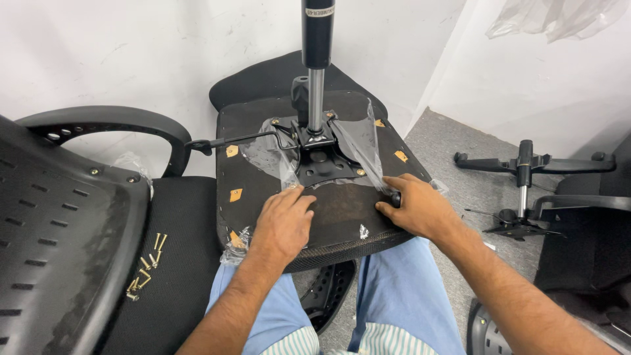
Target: The person assembles an office chair by tightening screws on the seat base, adjusting the height lever, and attaching the armrests using a screwdriver. The seat remains wrapped in protective plastic during the process.
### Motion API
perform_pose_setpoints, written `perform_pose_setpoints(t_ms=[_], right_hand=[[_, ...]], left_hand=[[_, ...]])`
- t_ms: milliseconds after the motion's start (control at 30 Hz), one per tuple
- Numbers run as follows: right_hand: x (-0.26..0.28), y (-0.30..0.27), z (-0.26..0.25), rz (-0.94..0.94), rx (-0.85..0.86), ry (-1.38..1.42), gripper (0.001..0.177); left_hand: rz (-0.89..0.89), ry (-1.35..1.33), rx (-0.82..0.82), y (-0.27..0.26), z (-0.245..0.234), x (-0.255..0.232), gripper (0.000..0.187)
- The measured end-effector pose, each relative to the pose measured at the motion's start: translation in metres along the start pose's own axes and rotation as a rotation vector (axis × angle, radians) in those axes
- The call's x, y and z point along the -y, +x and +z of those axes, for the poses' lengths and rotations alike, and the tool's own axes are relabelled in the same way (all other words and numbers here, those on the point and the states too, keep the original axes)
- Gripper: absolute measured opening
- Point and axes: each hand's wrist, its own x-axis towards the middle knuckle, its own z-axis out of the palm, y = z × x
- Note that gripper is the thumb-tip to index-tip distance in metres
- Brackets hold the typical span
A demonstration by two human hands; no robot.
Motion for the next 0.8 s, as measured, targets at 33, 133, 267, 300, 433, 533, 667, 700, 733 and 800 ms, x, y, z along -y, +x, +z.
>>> perform_pose_setpoints(t_ms=[33, 133, 267, 300, 433, 533, 667, 700, 733, 800], right_hand=[[0.001, 0.001, 0.001, -0.033, -0.021, 0.003, 0.063], [0.004, 0.004, 0.004, -0.078, 0.002, -0.014, 0.063], [0.005, -0.001, 0.004, -0.106, 0.000, -0.021, 0.073], [0.004, -0.004, 0.003, -0.122, -0.008, -0.017, 0.075], [0.006, -0.013, -0.004, -0.196, -0.058, 0.004, 0.081], [0.011, -0.012, -0.010, -0.088, 0.019, -0.018, 0.080], [0.018, 0.001, -0.020, -0.031, 0.049, -0.035, 0.067], [0.019, 0.008, -0.023, 0.006, 0.079, -0.036, 0.061], [0.019, 0.014, -0.025, 0.044, 0.110, -0.036, 0.056], [0.021, 0.028, -0.024, -0.029, 0.053, -0.018, 0.046]], left_hand=[[0.041, -0.036, 0.004, 0.002, 0.000, -0.004, 0.038], [0.058, 0.000, 0.104, 0.010, -0.004, -0.020, 0.050], [0.115, 0.063, 0.206, 0.012, -0.013, -0.048, 0.075], [0.152, 0.050, 0.209, 0.007, -0.016, -0.056, 0.080], [0.293, 0.039, 0.206, -0.006, -0.025, -0.075, 0.091], [0.249, 0.214, 0.241, -0.005, -0.026, -0.085, 0.100], [0.188, 0.317, 0.221, -0.005, -0.021, -0.092, 0.094], [0.203, 0.343, 0.178, -0.008, -0.019, -0.093, 0.090], [0.217, 0.370, 0.136, -0.011, -0.018, -0.093, 0.087], [0.244, 0.372, 0.089, -0.015, -0.016, -0.089, 0.085]])
